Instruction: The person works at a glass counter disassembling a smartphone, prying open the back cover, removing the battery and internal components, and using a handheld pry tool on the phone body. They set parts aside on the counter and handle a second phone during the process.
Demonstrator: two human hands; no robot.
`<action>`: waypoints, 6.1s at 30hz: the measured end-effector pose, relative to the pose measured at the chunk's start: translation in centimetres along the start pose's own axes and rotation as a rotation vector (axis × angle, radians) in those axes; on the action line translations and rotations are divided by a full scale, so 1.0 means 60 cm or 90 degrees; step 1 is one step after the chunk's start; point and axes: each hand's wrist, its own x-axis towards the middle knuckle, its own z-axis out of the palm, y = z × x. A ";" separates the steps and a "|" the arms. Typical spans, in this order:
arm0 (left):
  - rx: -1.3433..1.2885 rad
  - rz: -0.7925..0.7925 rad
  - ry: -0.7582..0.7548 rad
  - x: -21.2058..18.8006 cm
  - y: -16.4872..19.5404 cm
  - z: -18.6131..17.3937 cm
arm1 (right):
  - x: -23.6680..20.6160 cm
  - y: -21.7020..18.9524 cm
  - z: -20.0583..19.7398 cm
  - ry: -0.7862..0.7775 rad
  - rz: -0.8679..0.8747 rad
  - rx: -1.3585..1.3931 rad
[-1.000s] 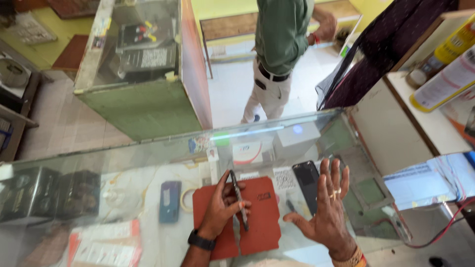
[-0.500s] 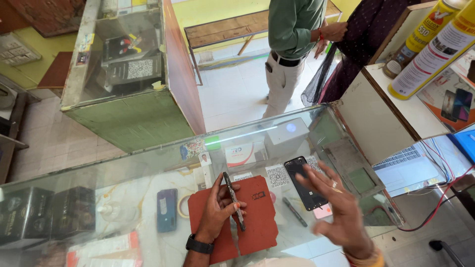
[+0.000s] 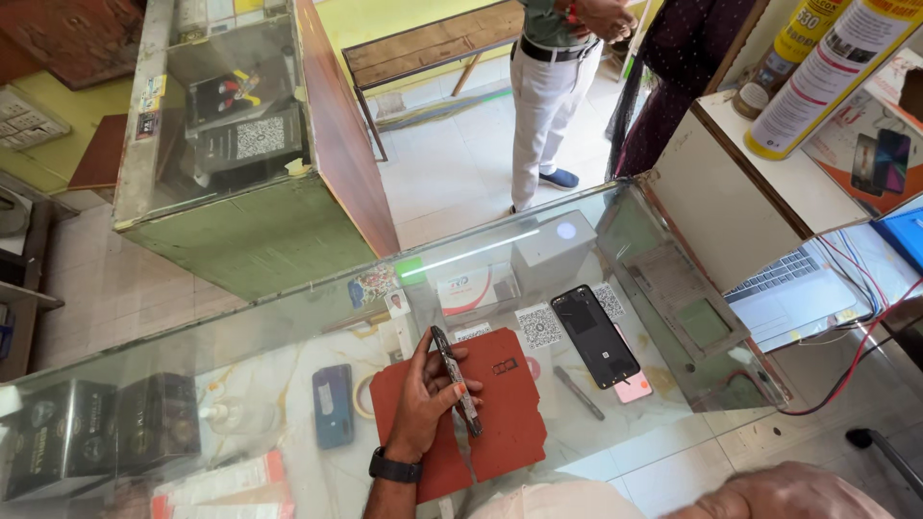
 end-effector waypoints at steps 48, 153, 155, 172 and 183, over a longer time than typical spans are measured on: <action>-0.013 0.003 -0.003 -0.002 -0.006 -0.005 | 0.126 0.095 0.048 0.309 0.218 -0.607; 0.113 -0.007 0.048 0.160 -0.010 0.001 | 0.076 0.396 -0.046 0.053 0.027 -0.820; 0.109 -0.007 0.048 0.160 -0.010 0.002 | 0.077 0.396 -0.046 0.053 0.032 -0.818; 0.090 -0.010 0.051 0.164 -0.012 -0.001 | 0.076 0.393 -0.050 0.042 0.023 -0.814; 0.030 -0.042 0.032 0.162 0.005 -0.003 | 0.082 0.388 -0.058 0.038 0.028 -0.798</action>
